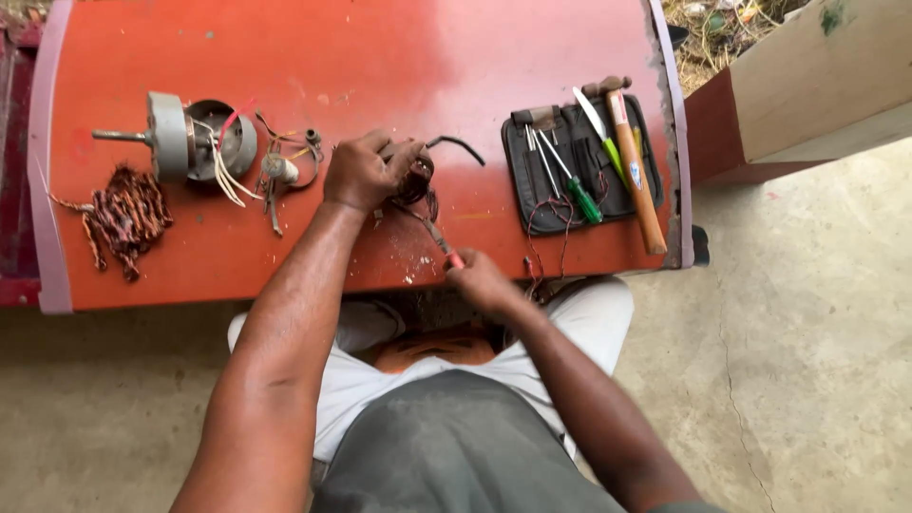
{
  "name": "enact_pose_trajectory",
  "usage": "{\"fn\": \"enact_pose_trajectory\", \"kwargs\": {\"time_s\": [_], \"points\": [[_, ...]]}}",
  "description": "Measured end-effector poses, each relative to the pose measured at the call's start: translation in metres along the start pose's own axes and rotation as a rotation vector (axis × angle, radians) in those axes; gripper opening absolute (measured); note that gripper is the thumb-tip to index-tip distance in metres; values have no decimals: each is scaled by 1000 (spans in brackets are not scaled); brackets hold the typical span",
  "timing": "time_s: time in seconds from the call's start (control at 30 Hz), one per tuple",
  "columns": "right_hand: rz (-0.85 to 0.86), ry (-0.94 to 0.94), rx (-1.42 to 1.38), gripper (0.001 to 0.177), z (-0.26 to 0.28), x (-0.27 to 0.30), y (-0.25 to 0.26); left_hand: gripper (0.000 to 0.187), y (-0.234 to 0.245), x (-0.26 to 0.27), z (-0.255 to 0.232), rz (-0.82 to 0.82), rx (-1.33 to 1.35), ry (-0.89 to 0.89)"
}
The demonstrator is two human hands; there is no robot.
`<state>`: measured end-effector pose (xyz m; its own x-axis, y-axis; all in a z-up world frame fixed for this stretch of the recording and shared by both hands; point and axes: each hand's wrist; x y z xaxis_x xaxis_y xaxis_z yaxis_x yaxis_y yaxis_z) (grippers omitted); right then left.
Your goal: The recorder is repairing an electric fan motor by manipulating the stator and wires on a work table.
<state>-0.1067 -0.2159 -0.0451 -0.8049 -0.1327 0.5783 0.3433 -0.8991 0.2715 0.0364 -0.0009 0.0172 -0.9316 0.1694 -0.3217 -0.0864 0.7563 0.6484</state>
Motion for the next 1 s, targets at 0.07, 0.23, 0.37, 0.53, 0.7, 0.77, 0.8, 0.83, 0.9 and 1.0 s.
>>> {"fn": "enact_pose_trajectory", "kwargs": {"time_s": [0.07,0.23,0.37,0.53,0.7,0.77,0.8,0.83,0.9,1.0], "points": [[-4,-3,238,38,27,9,32,52,0,-2,-10,37,-16,70],[143,76,521,38,6,-24,57,55,-6,-4,-3,1,-77,48],[282,100,531,49,20,-10,47,55,-1,-6,-13,41,-87,125],[458,80,231,49,11,17,37,55,-7,-9,-5,-12,-82,99],[-157,101,296,50,-2,9,35,60,-9,-10,-1,9,-107,226],[-287,95,435,52,-2,-6,32,58,-7,-10,-7,42,-83,294],[-424,109,571,54,4,-19,33,56,-4,-17,-9,62,-66,351],[-430,118,576,54,13,-19,34,56,-4,-20,-7,53,-64,346],[-343,-19,594,60,27,-14,33,57,-6,-19,-4,64,-105,422],[-431,149,740,60,34,-6,31,56,18,-27,-29,332,-147,627]]}}
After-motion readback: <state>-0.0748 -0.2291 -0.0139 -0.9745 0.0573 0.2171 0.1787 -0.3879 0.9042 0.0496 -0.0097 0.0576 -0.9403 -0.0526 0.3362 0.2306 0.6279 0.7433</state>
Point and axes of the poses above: each hand's wrist, its own x-axis away from the middle knuckle, its own y-axis out of the back of the hand, z = x × y, and after that the axes turned 2 degrees about -z, right-handed
